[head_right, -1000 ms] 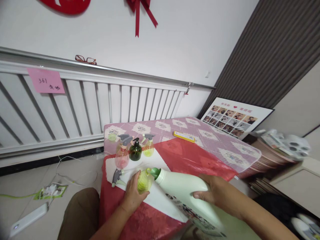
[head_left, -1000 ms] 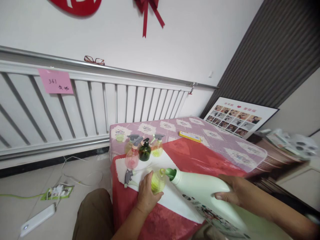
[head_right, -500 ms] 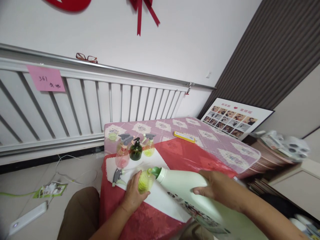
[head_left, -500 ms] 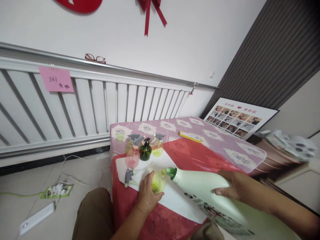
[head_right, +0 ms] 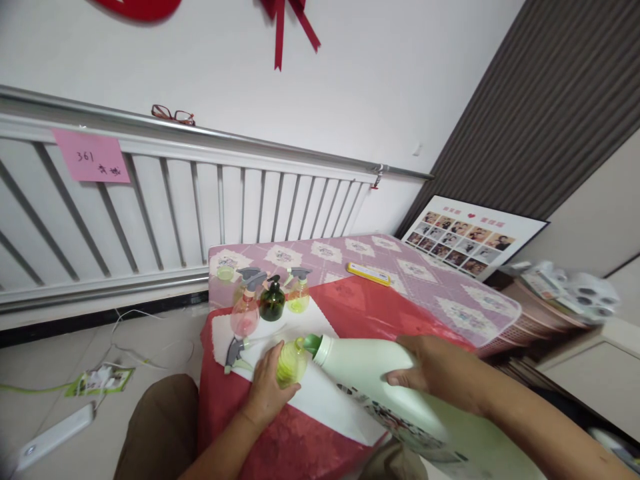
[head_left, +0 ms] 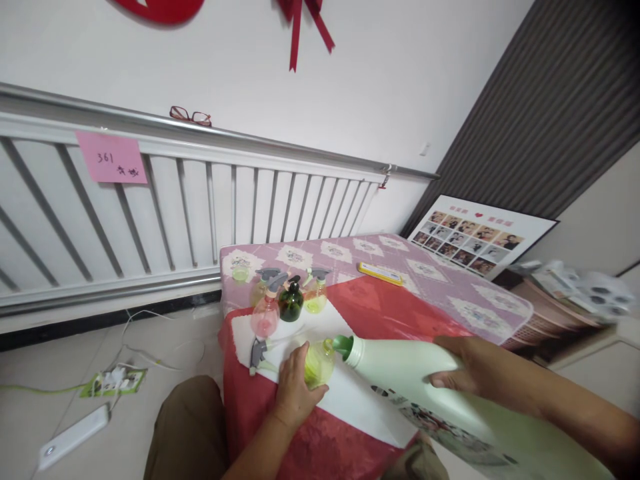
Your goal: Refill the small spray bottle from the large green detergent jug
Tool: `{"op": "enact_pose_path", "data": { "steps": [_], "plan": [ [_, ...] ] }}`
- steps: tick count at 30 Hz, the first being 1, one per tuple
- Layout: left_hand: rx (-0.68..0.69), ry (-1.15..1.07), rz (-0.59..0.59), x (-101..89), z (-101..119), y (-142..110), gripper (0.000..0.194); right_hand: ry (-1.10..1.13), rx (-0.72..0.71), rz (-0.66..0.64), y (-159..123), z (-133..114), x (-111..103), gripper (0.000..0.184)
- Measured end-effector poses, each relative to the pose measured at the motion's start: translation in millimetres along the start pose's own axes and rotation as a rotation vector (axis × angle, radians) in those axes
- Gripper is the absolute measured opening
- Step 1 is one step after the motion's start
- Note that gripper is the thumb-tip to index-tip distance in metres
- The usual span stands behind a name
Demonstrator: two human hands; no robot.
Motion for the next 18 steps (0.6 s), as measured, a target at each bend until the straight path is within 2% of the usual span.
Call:
{"op": "enact_pose_path", "data": {
  "steps": [18],
  "plan": [
    [0.007,0.013,-0.018,-0.1,1.0,0.5,0.089,-0.107,0.04,-0.011,1.8,-6.1,-10.0,0.033]
  ]
}}
Point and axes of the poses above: each hand's wrist, its own y-axis towards the middle knuckle, its own x-axis out of the palm, z = x × y, the point moved 5 cm from there along y, towards the middle knuckle, and after that the axes turned 6 degrees about z, right-handed, at the moved point
